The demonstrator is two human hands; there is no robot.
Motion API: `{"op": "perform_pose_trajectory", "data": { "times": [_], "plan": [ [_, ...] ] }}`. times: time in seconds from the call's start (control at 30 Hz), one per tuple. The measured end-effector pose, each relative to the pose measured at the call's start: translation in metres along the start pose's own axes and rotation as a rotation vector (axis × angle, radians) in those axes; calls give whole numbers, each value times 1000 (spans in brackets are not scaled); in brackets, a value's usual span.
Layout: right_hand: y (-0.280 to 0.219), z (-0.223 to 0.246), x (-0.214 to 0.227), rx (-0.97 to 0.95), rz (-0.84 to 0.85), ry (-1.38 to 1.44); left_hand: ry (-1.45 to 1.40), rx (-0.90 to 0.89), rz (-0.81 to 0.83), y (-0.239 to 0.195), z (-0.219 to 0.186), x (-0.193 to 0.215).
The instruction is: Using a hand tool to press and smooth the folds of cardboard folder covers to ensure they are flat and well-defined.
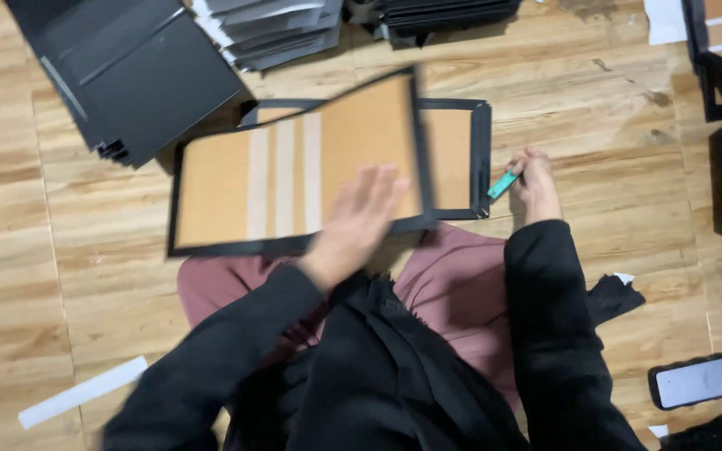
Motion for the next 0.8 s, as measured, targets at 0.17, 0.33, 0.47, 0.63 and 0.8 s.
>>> {"op": "perform_pose_trajectory", "data": {
  "times": [0.17, 0.33, 0.47, 0.63, 0.8],
  "plan": [
    [-23, 4, 19, -66, 136, 219, 101, -75, -46, 11, -86, -140],
    [-82, 45, -43, 152, 81, 44, 6, -189, 492, 27, -93, -165],
    [-109, 42, -77, 410, 154, -606, -197, 20, 516, 30, -71, -172],
    [-85, 24, -104, 790, 387, -1430, -244, 154, 581, 30, -65, -175],
    [29, 60, -130, 841, 275, -1260, -178, 121, 621, 27, -64, -178]
  ]
}}
Point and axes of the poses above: each hand's wrist, its own y-axis towards the middle knuckle, its own x-axis out of the back of the hand, z = x × y, the point moved 3 cm from there along y, towards the middle knuckle, and after that the axes turned 10 degrees about y, right-handed, at the moved point
